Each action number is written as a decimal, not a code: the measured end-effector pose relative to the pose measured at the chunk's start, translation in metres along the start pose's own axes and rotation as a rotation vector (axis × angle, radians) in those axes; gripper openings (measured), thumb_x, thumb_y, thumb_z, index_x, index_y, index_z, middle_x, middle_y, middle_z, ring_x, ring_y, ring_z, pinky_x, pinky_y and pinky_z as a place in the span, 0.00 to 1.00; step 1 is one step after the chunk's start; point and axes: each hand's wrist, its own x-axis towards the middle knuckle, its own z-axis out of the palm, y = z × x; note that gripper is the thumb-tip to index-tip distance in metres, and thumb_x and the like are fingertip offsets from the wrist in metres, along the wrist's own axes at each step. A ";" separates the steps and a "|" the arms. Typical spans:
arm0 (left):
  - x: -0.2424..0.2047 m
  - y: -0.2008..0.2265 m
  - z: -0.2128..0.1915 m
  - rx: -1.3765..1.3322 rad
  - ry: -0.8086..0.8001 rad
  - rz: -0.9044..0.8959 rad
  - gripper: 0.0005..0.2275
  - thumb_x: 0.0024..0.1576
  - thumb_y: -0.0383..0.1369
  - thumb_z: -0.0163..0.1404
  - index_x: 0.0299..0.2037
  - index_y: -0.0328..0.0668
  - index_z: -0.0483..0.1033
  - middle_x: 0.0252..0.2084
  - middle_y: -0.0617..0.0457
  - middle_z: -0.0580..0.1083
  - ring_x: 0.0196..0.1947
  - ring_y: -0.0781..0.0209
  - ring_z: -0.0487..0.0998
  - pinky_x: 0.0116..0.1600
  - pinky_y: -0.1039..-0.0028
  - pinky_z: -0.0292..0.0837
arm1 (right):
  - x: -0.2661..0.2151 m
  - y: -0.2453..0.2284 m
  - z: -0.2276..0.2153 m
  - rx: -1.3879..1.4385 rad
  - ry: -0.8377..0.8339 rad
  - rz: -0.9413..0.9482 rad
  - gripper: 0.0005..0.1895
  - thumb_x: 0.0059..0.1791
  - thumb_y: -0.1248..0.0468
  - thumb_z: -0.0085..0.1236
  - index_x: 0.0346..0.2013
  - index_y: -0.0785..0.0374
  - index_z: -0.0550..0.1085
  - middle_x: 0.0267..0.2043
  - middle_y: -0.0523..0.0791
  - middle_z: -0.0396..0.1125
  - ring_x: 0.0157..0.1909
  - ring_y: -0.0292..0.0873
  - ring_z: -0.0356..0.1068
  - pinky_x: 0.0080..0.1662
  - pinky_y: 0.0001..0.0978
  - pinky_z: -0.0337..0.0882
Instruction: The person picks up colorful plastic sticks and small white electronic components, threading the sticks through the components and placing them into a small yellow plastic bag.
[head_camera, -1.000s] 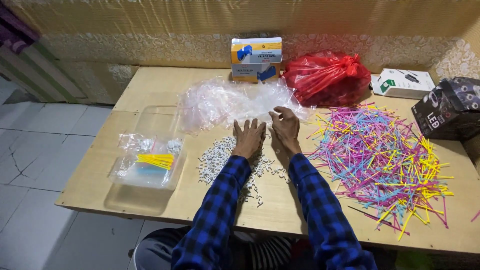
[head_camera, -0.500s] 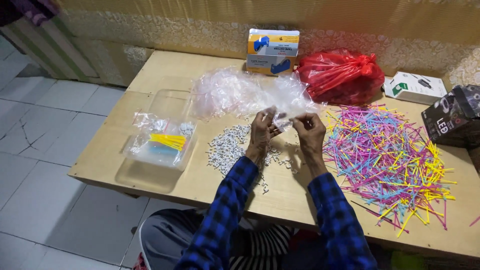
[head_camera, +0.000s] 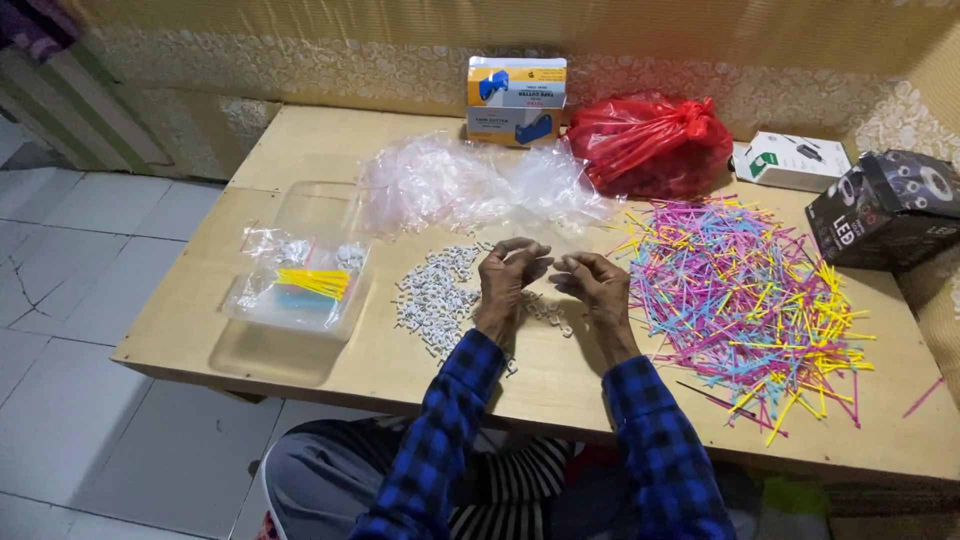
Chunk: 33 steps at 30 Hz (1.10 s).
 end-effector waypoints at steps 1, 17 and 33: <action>0.001 -0.002 -0.003 0.001 0.000 -0.003 0.11 0.55 0.31 0.62 0.43 0.39 0.75 0.39 0.38 0.81 0.36 0.49 0.85 0.44 0.69 0.83 | -0.007 -0.011 0.005 0.000 0.002 0.002 0.10 0.51 0.63 0.63 0.45 0.64 0.78 0.39 0.57 0.76 0.38 0.50 0.80 0.42 0.40 0.82; -0.012 0.011 -0.002 0.132 -0.053 0.081 0.08 0.56 0.34 0.61 0.38 0.38 0.80 0.32 0.43 0.81 0.33 0.60 0.84 0.42 0.74 0.80 | -0.006 -0.022 0.001 -0.159 0.124 -0.122 0.07 0.55 0.60 0.58 0.42 0.61 0.77 0.35 0.49 0.75 0.33 0.37 0.74 0.36 0.26 0.76; -0.012 0.007 0.005 0.528 0.115 0.848 0.04 0.58 0.30 0.60 0.41 0.45 0.85 0.42 0.46 0.82 0.45 0.50 0.84 0.49 0.66 0.80 | 0.000 -0.016 0.003 -0.296 0.266 -0.395 0.12 0.59 0.59 0.53 0.42 0.65 0.77 0.35 0.51 0.73 0.31 0.40 0.73 0.31 0.25 0.76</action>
